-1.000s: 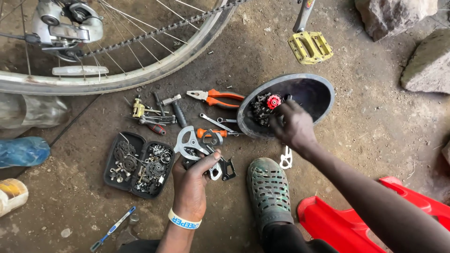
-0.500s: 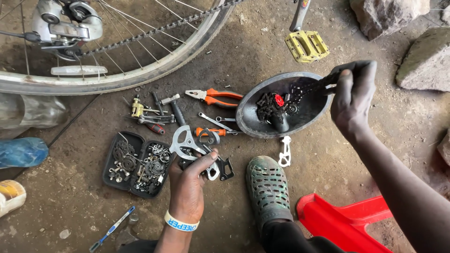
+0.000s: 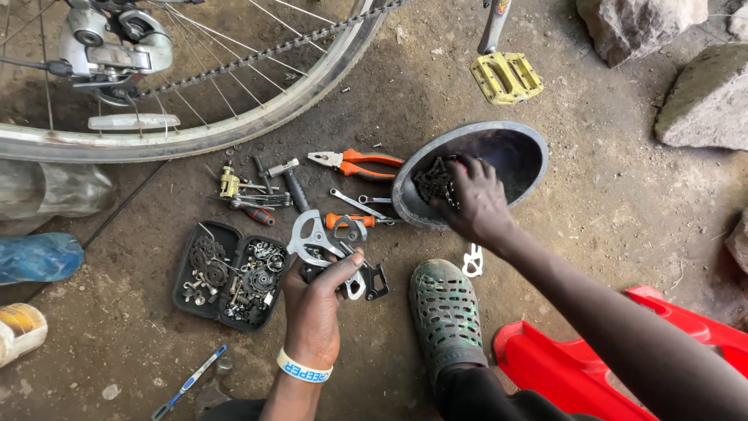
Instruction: The person sits on a stool and works on a bicycle derailleur, picking up small parts from a black bowl and a toolbox. They assemble the derailleur by hand, attaching a jockey wheel and other components, while various tools and bicycle parts are scattered on the floor.
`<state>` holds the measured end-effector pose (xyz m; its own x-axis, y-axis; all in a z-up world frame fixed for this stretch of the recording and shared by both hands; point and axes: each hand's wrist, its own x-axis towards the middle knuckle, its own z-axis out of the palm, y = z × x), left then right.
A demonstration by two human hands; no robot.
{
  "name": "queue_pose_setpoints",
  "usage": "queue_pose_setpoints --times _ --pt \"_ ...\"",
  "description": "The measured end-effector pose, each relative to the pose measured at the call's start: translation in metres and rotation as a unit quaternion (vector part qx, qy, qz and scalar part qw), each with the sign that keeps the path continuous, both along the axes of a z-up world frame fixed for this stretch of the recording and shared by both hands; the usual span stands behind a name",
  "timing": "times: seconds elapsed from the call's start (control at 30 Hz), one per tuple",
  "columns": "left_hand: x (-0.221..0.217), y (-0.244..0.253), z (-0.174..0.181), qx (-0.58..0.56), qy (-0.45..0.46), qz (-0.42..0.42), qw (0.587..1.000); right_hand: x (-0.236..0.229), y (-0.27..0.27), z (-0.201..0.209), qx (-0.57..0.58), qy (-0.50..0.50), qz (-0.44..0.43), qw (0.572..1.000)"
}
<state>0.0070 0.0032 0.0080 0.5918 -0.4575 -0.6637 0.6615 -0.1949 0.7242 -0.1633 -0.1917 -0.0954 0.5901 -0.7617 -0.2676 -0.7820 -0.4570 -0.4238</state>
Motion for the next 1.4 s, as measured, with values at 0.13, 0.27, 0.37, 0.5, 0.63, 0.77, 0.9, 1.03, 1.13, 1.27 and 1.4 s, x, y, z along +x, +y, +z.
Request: queue_pose_setpoints --times 0.13,0.27,0.37,0.5,0.63,0.77,0.9,1.03,1.13,1.27,1.4 --pt "-0.006 -0.004 -0.004 0.007 -0.010 -0.043 0.999 -0.004 0.016 -0.042 -0.106 0.020 0.061 0.992" --pt "-0.018 -0.007 -0.011 0.021 0.006 -0.074 0.997 -0.002 0.025 -0.050 -0.183 -0.045 0.095 0.978" --pt "-0.025 -0.011 -0.014 0.011 0.022 -0.082 0.996 0.006 0.033 -0.036 -0.217 -0.158 0.120 0.956" --pt "-0.029 -0.012 -0.017 0.027 0.024 -0.101 0.994 0.009 0.042 -0.019 -0.186 -0.235 0.175 0.938" --pt "-0.027 -0.010 -0.023 0.027 0.018 -0.092 0.995 0.004 0.043 -0.009 -0.145 -0.270 0.183 0.934" --pt "-0.020 -0.010 -0.018 0.026 0.020 -0.082 0.996 -0.008 0.038 -0.007 -0.098 -0.316 0.200 0.922" --pt "-0.016 -0.008 -0.012 0.037 0.017 -0.080 0.996 -0.020 0.029 -0.003 -0.108 -0.326 0.234 0.909" --pt "-0.014 -0.008 -0.009 0.038 0.021 -0.069 0.997 -0.034 0.021 -0.023 -0.162 -0.296 0.121 0.934" --pt "-0.013 -0.009 -0.002 0.047 0.018 -0.072 0.996 -0.053 0.010 -0.040 -0.180 -0.227 0.016 0.957" --pt "-0.016 -0.009 -0.001 0.069 0.015 -0.041 0.997 -0.047 0.019 -0.009 -0.139 -0.248 0.006 0.959" --pt "-0.027 -0.002 -0.022 -0.007 0.032 -0.032 0.999 -0.029 0.052 0.019 -0.045 -0.288 0.016 0.957"
